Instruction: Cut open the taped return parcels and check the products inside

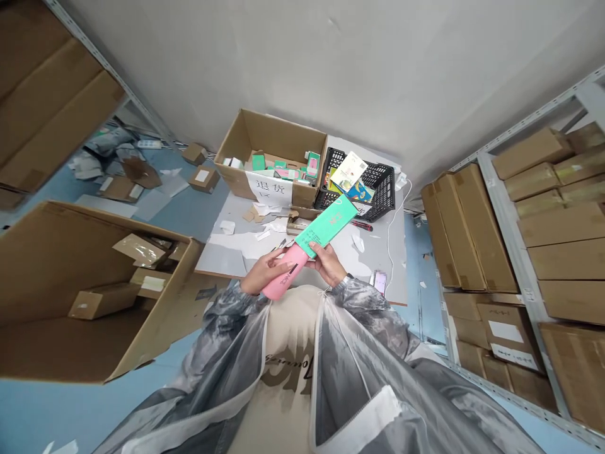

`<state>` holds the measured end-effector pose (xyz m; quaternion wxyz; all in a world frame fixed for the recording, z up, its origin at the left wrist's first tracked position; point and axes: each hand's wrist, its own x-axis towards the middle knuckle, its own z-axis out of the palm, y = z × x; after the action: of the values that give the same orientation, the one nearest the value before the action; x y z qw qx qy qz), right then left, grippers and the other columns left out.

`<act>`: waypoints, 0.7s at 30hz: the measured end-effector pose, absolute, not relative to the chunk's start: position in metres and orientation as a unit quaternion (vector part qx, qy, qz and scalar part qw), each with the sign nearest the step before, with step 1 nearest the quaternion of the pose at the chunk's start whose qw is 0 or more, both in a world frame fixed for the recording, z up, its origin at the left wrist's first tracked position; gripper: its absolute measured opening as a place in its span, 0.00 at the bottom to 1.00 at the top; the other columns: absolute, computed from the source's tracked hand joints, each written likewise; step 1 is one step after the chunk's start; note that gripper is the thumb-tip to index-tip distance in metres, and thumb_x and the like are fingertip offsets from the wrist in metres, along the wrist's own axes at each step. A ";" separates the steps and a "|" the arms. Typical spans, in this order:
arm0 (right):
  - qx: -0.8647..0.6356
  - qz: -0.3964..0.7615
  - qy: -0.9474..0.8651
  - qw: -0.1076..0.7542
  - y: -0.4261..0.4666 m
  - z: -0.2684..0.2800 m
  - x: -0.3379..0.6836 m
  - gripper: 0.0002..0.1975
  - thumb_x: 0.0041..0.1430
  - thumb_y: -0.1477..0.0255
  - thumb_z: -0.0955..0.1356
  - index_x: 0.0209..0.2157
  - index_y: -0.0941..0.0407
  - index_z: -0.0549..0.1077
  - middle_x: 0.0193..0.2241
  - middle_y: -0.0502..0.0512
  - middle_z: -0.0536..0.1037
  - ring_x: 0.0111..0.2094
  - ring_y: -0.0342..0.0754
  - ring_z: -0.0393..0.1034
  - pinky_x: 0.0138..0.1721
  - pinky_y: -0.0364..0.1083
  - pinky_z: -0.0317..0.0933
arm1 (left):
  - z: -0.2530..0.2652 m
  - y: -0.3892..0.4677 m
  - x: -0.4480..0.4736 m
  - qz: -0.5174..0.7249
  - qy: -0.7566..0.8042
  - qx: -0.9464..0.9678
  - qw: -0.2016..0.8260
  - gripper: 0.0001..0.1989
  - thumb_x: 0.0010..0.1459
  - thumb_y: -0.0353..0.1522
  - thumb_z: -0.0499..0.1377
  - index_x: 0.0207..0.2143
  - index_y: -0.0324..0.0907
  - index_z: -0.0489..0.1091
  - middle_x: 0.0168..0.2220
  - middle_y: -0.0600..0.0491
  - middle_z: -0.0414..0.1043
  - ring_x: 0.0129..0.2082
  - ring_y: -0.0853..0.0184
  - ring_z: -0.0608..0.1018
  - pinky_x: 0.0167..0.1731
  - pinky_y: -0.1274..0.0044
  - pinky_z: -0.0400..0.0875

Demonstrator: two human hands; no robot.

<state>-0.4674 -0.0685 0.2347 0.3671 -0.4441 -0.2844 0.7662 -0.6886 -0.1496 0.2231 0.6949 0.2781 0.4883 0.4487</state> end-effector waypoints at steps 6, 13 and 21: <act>-0.434 0.800 -0.244 0.334 -0.080 0.232 -0.477 0.25 0.64 0.63 0.86 0.56 0.48 0.76 0.48 0.52 0.91 0.46 0.55 0.89 0.46 0.57 0.92 | 0.247 -0.157 -0.684 0.515 0.612 0.331 0.501 0.25 0.53 0.46 0.87 0.51 0.52 0.92 0.52 0.47 0.90 0.62 0.40 0.85 0.55 0.65 0.85; -0.409 0.846 -0.137 0.314 -0.081 0.235 -0.484 0.19 0.75 0.58 0.79 0.59 0.50 0.77 0.47 0.54 0.92 0.44 0.55 0.90 0.51 0.60 0.91 | 0.246 -0.159 -0.678 0.653 0.585 0.285 0.387 0.41 0.80 0.68 0.53 0.61 0.46 0.86 0.60 0.41 0.85 0.57 0.49 0.83 0.61 0.63 0.80; -0.385 0.876 -0.156 0.245 -0.097 0.229 -0.491 0.21 0.74 0.52 0.78 0.58 0.48 0.79 0.47 0.55 0.93 0.53 0.62 0.91 0.52 0.61 0.91 | 0.237 -0.134 -0.627 0.643 0.588 0.403 0.281 0.43 0.76 0.70 0.56 0.65 0.45 0.82 0.69 0.34 0.79 0.73 0.39 0.76 0.81 0.55 0.63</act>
<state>-0.4912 -0.0971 0.2287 0.2446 -0.3846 -0.1563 0.8763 -0.6272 -0.1336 0.2375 0.2811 0.4029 0.5876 0.6429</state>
